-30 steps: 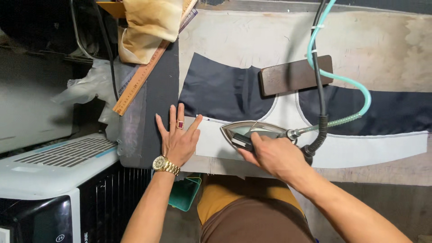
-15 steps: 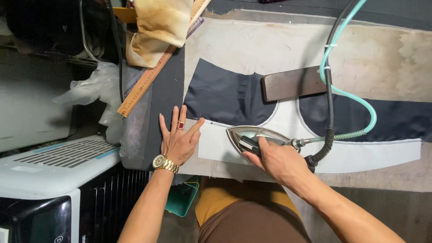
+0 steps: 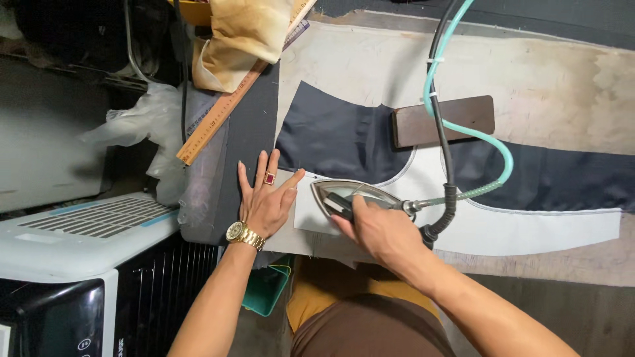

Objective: The person irons pieces of black and white upholstery material, using heavy weights to flatten seams and a brush to clean the surface, before picking up a larger padded seat component.

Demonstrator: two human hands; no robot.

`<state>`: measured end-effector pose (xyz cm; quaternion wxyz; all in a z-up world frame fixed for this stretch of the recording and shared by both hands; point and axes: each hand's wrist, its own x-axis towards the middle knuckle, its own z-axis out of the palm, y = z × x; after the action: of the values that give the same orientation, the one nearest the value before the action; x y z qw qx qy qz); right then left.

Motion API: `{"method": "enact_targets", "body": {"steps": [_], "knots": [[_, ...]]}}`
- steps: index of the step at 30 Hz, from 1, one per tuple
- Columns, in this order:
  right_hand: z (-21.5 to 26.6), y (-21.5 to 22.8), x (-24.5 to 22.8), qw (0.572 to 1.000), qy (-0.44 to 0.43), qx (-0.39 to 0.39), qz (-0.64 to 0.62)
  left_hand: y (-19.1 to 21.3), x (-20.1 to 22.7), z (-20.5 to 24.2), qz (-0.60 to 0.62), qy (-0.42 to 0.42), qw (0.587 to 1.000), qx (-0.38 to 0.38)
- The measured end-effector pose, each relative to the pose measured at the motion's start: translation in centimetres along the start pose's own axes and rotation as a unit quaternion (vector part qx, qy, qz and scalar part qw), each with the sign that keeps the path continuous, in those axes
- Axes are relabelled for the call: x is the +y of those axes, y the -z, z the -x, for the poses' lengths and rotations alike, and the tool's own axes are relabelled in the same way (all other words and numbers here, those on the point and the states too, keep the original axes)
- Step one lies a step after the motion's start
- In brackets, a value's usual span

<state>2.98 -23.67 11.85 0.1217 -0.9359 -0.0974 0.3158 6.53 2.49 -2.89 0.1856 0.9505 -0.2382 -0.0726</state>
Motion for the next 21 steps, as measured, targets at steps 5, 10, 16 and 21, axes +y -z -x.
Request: {"method": "enact_targets", "body": {"steps": [5,10,16,21], "knots": [[3.0,1.4,5.4,0.999,-0.047,-0.015,0.006,-0.4,-0.2,0.1,0.008,0.002,1.000,0.003],[4.2,1.1,11.0,0.993,-0.102,-0.008,0.065,-0.4,0.0,0.3,0.005,-0.002,1.000,0.011],[2.3,1.0,11.3,0.996,0.000,0.013,0.089,-0.2,-0.1,0.0,-0.006,-0.006,1.000,0.007],[0.6,1.3,6.2,0.990,0.110,0.033,0.084,-0.5,-0.3,0.1,-0.021,-0.002,1.000,-0.001]]}}
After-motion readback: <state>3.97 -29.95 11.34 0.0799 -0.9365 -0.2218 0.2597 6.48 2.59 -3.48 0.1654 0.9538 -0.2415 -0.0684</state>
